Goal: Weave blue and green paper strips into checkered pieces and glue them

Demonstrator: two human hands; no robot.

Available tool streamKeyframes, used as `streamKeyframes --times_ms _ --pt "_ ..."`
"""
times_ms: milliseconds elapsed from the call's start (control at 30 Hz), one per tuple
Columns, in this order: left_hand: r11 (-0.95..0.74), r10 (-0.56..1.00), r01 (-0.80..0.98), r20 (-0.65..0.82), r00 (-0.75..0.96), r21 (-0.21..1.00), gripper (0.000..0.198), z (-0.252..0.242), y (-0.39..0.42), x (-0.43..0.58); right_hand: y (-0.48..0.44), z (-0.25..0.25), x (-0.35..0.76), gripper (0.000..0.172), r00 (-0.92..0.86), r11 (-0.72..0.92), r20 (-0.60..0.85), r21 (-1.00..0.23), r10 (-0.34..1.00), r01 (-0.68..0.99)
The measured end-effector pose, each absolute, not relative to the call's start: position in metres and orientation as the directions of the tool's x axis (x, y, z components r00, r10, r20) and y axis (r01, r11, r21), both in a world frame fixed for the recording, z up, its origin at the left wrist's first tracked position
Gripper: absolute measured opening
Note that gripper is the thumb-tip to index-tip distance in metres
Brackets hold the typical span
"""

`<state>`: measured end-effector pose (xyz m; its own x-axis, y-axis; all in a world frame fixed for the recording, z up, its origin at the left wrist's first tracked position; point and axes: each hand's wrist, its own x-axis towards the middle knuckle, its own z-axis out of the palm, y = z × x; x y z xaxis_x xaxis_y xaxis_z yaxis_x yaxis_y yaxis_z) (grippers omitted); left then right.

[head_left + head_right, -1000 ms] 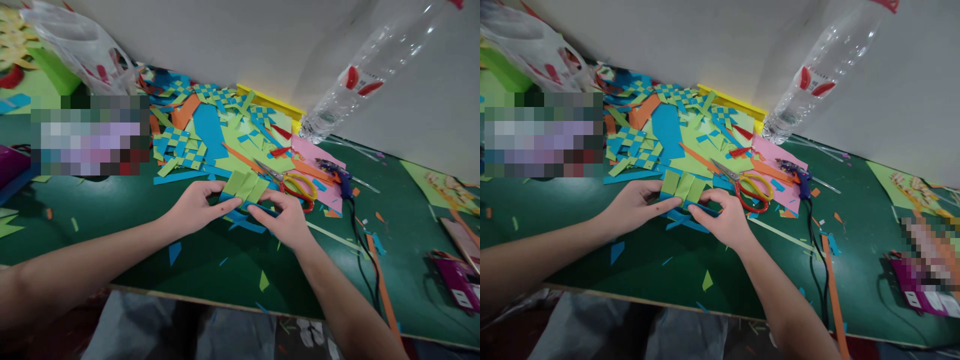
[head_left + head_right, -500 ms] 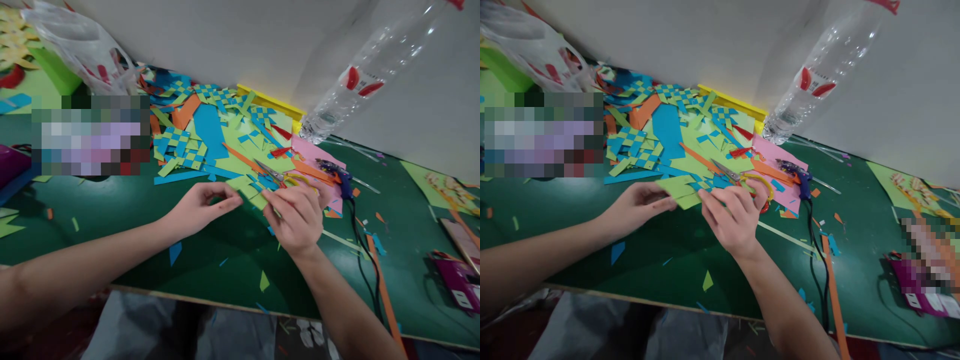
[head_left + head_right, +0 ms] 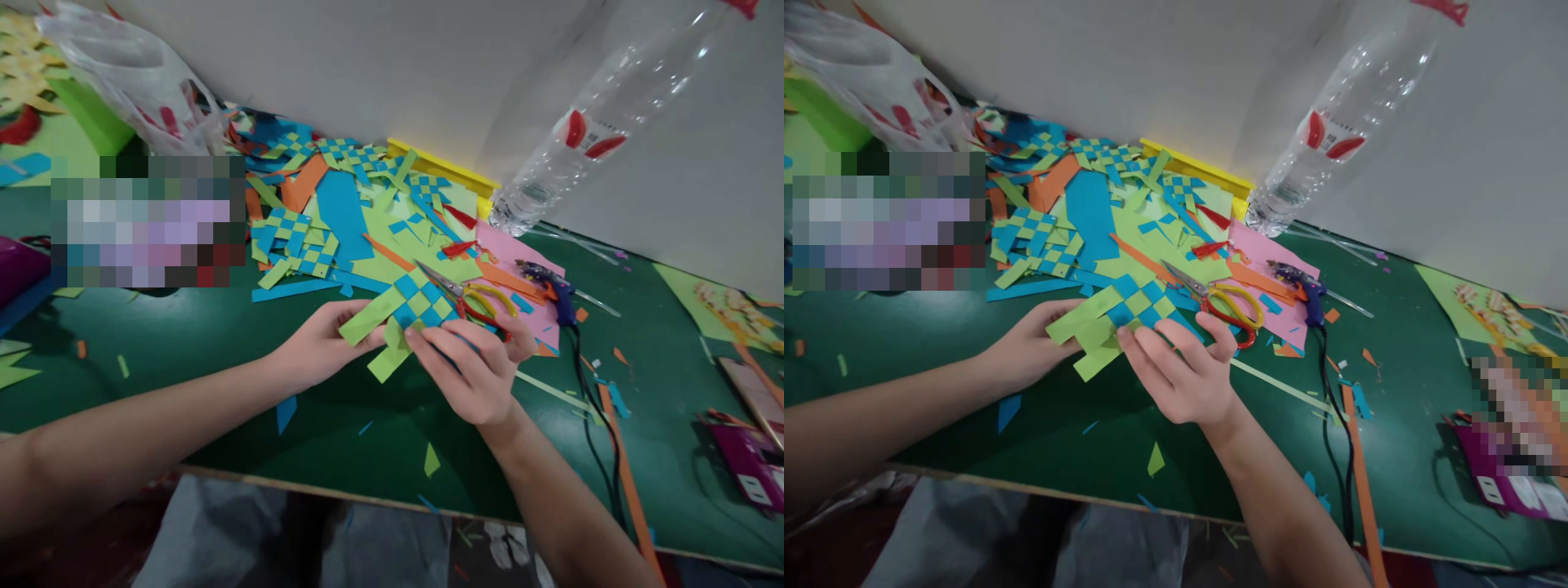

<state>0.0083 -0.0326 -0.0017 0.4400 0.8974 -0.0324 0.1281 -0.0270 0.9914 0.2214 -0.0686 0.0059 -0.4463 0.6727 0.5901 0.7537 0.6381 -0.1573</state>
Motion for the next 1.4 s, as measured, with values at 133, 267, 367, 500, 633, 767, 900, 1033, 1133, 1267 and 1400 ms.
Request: streamKeyframes --times_ms 133,267,367,500,633,767,900,1033,1133,1267,1400 --pt "-0.043 0.905 0.126 -0.015 0.426 0.991 0.047 -0.002 -0.033 0.008 -0.070 0.009 0.220 0.023 -0.505 0.648 0.602 -0.027 0.618 0.761" --pt "-0.055 0.919 0.162 -0.013 0.394 0.985 0.041 -0.004 -0.033 0.008 -0.070 0.006 0.220 0.023 -0.572 0.676 0.721 0.198 0.391 0.710" --pt "-0.005 0.930 0.140 -0.047 0.365 0.990 0.035 -0.007 -0.035 0.009 -0.070 0.003 0.222 0.027 -0.576 0.693 0.708 0.170 0.408 0.700" --pt "0.098 0.949 0.044 -0.107 0.298 0.994 0.039 -0.012 -0.035 0.010 -0.069 0.001 0.222 0.028 -0.622 0.722 0.679 0.193 0.390 0.664" --pt "0.154 0.968 0.086 -0.168 0.186 0.984 0.046 -0.011 -0.033 0.008 -0.068 0.003 0.219 0.035 -0.451 0.667 0.786 0.067 0.423 0.742" --pt "0.112 0.972 0.202 -0.150 0.179 0.973 0.047 -0.002 -0.030 0.004 -0.060 0.005 0.217 0.047 -0.153 0.567 0.770 -0.303 0.619 0.766" --pt "-0.030 0.972 0.393 -0.065 0.226 0.919 0.043 0.003 -0.027 0.002 -0.048 -0.003 0.218 0.057 -0.069 0.449 0.483 -0.740 0.873 0.500" --pt "-0.215 0.940 0.460 0.055 0.336 0.861 0.035 0.001 -0.024 0.002 -0.045 -0.010 0.218 0.048 -0.108 0.265 0.244 -0.930 0.964 0.256" --pt "-0.268 0.918 0.499 0.062 0.391 0.824 0.037 0.002 -0.024 0.001 -0.047 -0.010 0.217 0.035 -0.130 0.182 0.160 -0.967 0.979 0.177" --pt "-0.173 0.913 0.483 -0.044 0.405 0.858 0.040 0.005 -0.023 0.002 -0.048 -0.008 0.217 0.025 -0.109 0.127 0.110 -0.979 0.988 0.162" --pt "0.015 0.904 0.268 -0.127 0.407 0.963 0.034 0.003 -0.023 0.004 -0.048 -0.008 0.216 0.022 -0.059 0.143 0.137 -0.984 0.989 0.103"
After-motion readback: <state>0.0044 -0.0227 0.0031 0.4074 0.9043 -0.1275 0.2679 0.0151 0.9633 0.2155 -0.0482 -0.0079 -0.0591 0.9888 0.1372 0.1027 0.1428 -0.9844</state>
